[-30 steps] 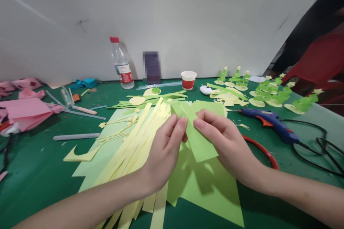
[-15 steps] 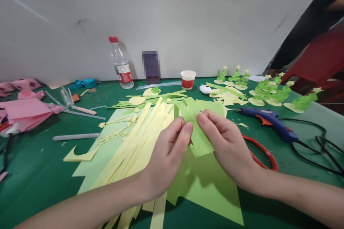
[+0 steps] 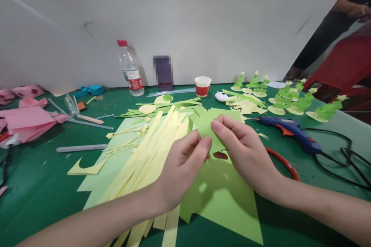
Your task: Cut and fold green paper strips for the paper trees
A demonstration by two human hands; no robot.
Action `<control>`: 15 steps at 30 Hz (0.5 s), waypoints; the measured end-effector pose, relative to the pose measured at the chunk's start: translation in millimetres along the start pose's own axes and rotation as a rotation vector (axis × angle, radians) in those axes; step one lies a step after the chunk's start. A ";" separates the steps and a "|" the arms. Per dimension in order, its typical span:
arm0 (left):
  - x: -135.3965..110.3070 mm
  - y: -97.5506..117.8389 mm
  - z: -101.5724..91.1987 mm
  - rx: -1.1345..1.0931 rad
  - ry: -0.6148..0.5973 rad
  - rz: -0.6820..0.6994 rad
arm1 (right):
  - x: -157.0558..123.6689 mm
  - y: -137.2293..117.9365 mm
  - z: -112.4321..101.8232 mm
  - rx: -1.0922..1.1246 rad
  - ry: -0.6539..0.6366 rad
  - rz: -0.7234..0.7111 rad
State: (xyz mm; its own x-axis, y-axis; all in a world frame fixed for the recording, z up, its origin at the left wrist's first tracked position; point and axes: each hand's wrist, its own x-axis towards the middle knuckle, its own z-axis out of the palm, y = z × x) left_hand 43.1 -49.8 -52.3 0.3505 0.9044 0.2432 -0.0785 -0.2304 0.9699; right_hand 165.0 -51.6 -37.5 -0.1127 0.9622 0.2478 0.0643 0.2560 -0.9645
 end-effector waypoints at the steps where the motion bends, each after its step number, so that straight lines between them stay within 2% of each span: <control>1: 0.0 0.3 0.2 0.002 -0.006 -0.005 | 0.0 0.3 -0.1 0.014 -0.016 -0.016; 4: 0.0 0.7 0.1 0.003 0.025 -0.001 | 0.2 1.6 -0.3 0.031 -0.068 -0.066; 9: -0.3 1.3 1.1 0.005 0.009 0.004 | -1.7 5.1 3.0 0.057 -0.065 -0.081; 15: -1.5 -0.3 2.8 -0.004 0.071 0.023 | -3.5 9.3 5.7 0.187 0.063 -0.056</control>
State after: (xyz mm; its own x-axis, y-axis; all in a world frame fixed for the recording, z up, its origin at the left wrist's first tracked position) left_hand 45.2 -52.1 -53.0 0.2819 0.9221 0.2651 -0.0895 -0.2498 0.9641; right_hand 160.4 -53.1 -47.8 -0.0487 0.9522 0.3015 -0.1260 0.2936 -0.9476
